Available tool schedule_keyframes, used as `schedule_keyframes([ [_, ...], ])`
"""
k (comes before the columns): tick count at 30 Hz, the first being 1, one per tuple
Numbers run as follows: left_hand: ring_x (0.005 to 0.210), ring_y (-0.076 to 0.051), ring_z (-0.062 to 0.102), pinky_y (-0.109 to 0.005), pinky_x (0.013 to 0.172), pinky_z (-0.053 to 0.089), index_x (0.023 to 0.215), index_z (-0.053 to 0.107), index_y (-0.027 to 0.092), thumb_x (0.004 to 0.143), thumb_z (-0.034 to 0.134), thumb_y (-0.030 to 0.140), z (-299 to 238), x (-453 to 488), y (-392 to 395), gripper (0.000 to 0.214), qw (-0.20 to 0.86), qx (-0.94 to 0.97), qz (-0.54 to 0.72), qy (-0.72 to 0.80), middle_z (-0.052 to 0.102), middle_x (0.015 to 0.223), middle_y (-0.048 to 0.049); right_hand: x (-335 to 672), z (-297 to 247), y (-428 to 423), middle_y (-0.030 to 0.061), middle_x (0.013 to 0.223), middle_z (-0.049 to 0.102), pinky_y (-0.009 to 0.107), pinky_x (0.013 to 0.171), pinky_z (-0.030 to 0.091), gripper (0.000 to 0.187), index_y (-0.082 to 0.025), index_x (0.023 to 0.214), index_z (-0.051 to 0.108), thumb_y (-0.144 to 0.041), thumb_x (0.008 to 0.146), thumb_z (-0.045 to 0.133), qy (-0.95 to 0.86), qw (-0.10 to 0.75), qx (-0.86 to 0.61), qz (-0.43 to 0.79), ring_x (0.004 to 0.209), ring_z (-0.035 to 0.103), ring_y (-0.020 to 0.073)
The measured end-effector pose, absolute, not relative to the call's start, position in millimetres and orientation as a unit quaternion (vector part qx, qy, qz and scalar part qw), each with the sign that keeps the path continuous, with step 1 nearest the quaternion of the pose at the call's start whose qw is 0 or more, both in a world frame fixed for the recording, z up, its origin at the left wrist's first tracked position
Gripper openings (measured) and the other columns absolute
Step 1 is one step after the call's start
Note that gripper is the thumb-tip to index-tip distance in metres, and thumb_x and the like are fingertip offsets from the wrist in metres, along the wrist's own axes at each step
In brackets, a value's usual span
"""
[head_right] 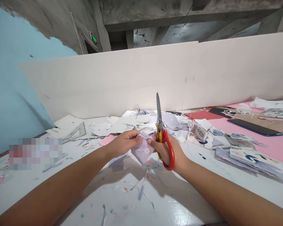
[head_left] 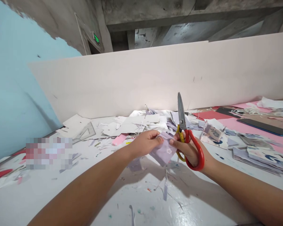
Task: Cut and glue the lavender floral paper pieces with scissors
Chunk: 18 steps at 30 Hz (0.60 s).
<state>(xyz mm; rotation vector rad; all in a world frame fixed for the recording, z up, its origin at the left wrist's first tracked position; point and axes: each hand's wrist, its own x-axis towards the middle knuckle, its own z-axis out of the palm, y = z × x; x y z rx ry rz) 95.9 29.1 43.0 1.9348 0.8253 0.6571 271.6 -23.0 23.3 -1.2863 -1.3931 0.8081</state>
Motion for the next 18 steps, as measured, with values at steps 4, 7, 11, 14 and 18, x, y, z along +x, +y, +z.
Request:
schedule_keyframes([
  [4,0.056,-0.009,0.045,-0.021,0.051,0.034,0.082,0.056,0.018,0.074,0.049,0.045,48.2,94.5,27.5,0.029,0.412,0.790,0.293,0.346,0.051,0.065,0.0017,270.1,22.0,-24.1,-0.0050,0.060,0.052,0.024,0.050,0.041,0.017,-0.021,0.070,0.047,-0.034,0.071,0.058,-0.567,0.511,-0.509,0.398,0.056,0.059,0.0141],
  [7,0.059,-0.011,0.050,-0.023,0.053,0.036,0.083,0.057,0.019,0.072,0.051,0.045,52.1,93.6,25.0,0.030,0.388,0.790,0.322,0.350,0.056,0.069,0.0003,268.5,24.8,-27.3,-0.0032,0.059,0.055,0.024,0.047,0.040,0.017,-0.020,0.071,0.048,-0.035,0.073,0.055,-0.578,0.473,-0.531,0.401,0.057,0.061,0.0168],
  [11,0.058,-0.011,0.048,-0.022,0.052,0.035,0.083,0.057,0.019,0.071,0.052,0.047,50.9,92.1,26.0,0.032,0.409,0.787,0.313,0.339,0.055,0.069,-0.0002,266.4,29.4,-29.6,-0.0036,0.057,0.054,0.024,0.048,0.040,0.017,-0.020,0.070,0.048,-0.034,0.072,0.057,-0.577,0.486,-0.556,0.349,0.053,0.060,0.0151],
  [14,0.055,-0.011,0.045,-0.022,0.051,0.033,0.082,0.058,0.018,0.074,0.048,0.046,50.6,91.3,26.7,0.030,0.402,0.808,0.277,0.330,0.051,0.064,0.0007,266.6,28.0,-27.1,-0.0029,0.058,0.055,0.024,0.049,0.041,0.020,-0.019,0.070,0.049,-0.037,0.072,0.058,-0.554,0.515,-0.564,0.332,0.051,0.059,0.0139],
  [18,0.066,-0.013,0.047,-0.025,0.061,0.035,0.076,0.058,0.019,0.080,0.042,0.040,53.7,92.4,23.4,0.027,0.192,0.849,0.385,0.307,0.052,0.069,-0.0011,269.0,22.8,-20.8,0.0009,0.062,0.060,0.025,0.049,0.044,0.033,-0.019,0.070,0.050,-0.051,0.073,0.054,-0.481,0.584,-0.505,0.416,0.057,0.061,0.0159],
])
